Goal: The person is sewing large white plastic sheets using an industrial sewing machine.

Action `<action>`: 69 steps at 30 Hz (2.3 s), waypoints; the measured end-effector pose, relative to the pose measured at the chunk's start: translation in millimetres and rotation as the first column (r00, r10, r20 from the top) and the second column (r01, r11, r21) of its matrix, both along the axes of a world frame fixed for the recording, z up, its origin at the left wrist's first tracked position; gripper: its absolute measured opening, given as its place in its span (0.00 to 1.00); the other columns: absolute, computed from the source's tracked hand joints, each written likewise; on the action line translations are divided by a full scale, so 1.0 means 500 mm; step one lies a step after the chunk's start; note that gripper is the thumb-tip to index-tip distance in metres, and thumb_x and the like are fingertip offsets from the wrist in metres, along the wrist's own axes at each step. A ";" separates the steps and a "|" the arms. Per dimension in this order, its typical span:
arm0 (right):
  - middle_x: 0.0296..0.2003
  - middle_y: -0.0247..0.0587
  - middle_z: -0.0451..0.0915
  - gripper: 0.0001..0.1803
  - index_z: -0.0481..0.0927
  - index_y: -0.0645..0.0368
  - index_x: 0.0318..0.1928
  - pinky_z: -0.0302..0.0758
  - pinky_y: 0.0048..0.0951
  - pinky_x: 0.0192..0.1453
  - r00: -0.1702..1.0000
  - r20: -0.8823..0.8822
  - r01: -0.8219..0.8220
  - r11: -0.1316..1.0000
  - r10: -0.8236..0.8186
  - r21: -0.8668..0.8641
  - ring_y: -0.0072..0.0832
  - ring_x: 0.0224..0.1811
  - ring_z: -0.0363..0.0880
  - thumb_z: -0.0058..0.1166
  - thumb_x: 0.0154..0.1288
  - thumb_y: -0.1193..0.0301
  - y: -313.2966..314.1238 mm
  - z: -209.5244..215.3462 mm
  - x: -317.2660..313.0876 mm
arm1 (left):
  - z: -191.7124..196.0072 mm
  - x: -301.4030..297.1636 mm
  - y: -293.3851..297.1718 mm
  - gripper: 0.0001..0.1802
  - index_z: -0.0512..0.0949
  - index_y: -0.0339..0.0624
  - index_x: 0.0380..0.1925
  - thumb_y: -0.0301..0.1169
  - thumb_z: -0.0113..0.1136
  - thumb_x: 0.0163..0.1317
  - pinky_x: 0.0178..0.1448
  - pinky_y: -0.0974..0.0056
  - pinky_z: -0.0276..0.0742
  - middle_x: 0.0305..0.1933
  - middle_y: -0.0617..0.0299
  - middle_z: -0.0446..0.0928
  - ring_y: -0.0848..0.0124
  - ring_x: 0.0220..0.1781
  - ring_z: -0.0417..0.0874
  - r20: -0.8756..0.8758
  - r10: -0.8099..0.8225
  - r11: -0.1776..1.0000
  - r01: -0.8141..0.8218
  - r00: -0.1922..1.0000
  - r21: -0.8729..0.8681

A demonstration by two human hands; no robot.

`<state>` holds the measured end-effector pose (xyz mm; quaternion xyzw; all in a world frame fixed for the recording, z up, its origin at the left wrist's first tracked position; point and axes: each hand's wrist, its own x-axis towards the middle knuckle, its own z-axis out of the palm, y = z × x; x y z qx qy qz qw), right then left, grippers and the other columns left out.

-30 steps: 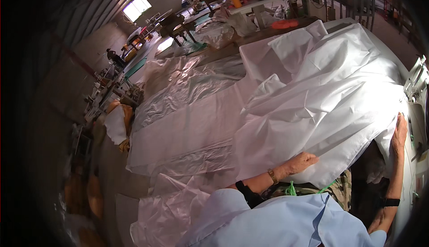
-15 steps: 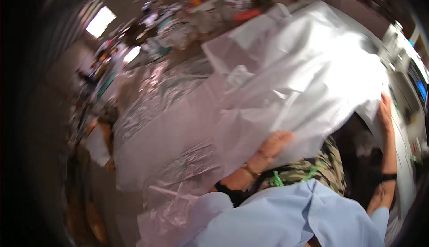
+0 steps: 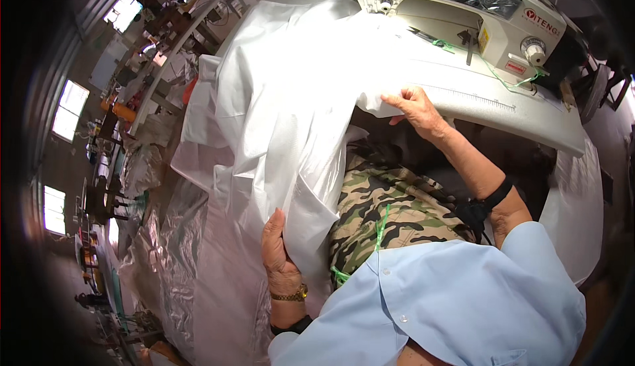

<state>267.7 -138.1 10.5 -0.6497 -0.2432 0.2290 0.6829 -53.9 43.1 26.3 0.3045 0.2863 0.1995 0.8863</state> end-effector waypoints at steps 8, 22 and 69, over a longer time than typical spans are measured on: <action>0.17 0.33 0.76 0.22 0.79 0.64 0.22 0.72 0.22 0.22 0.976 0.178 0.125 0.992 -0.124 0.006 0.18 0.18 0.74 0.57 0.69 0.60 -0.019 0.056 -0.077 | 0.012 -0.007 0.012 0.14 0.77 0.32 0.49 0.32 0.53 0.72 0.51 0.60 0.84 0.48 0.51 0.82 0.64 0.45 0.85 -0.014 -0.003 0.995 0.004 1.000 0.095; 0.31 0.35 0.81 0.16 0.79 0.67 0.48 0.74 0.25 0.41 0.970 0.030 -0.242 0.970 0.242 0.024 0.20 0.33 0.76 0.57 0.69 0.65 -0.033 0.046 -0.241 | -0.001 0.051 -0.022 0.10 0.79 0.31 0.42 0.29 0.60 0.68 0.42 0.70 0.77 0.35 0.59 0.81 0.72 0.35 0.81 -0.353 0.085 0.125 0.341 0.932 0.932; 0.50 0.46 0.75 0.26 0.72 0.59 0.52 0.66 0.41 0.57 0.246 0.853 0.500 0.814 -0.460 0.295 0.42 0.51 0.72 0.68 0.57 0.63 -0.101 0.029 -0.140 | 0.081 0.438 -0.042 0.23 0.67 0.34 0.16 0.37 0.65 0.59 0.26 0.60 0.61 0.14 0.58 0.59 0.70 0.18 0.58 -0.176 -0.030 -0.006 0.176 0.984 0.984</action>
